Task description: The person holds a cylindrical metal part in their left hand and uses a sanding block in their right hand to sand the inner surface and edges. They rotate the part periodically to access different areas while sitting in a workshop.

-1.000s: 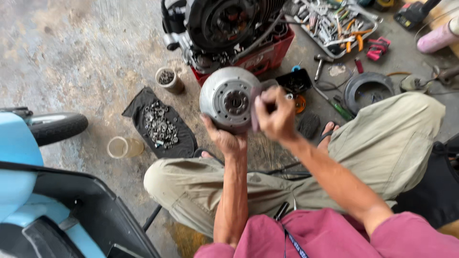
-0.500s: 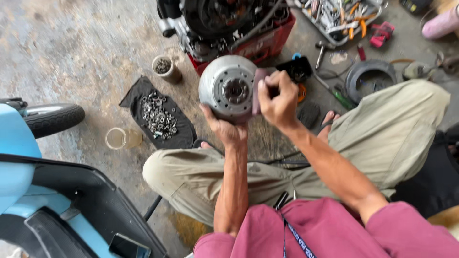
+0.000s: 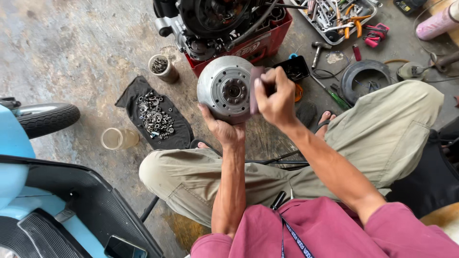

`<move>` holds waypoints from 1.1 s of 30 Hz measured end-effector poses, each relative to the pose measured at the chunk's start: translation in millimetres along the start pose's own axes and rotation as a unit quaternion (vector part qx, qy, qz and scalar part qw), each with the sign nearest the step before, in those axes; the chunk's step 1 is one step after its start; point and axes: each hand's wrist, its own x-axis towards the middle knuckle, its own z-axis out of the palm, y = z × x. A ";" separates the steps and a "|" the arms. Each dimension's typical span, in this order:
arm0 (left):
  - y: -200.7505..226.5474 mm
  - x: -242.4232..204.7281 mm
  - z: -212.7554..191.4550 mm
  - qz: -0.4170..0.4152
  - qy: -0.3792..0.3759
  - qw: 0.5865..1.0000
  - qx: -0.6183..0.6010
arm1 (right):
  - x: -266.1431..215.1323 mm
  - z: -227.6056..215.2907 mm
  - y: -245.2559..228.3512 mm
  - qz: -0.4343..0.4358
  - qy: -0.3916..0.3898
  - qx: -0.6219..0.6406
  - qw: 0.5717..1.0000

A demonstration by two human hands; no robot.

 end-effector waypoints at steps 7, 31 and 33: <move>7.8 -0.2 -7.5 -0.007 0.006 1.000 0.013 | -2.0 2.6 -4.1 -0.022 0.001 -0.040 0.999; 9.0 1.9 -7.7 -0.024 -0.026 0.999 0.009 | 22.6 -0.3 5.7 -0.044 -0.052 -0.018 0.998; 9.5 2.7 -10.4 -0.032 -0.027 0.999 0.016 | 8.7 -3.5 -12.4 -0.014 -0.062 -0.005 0.998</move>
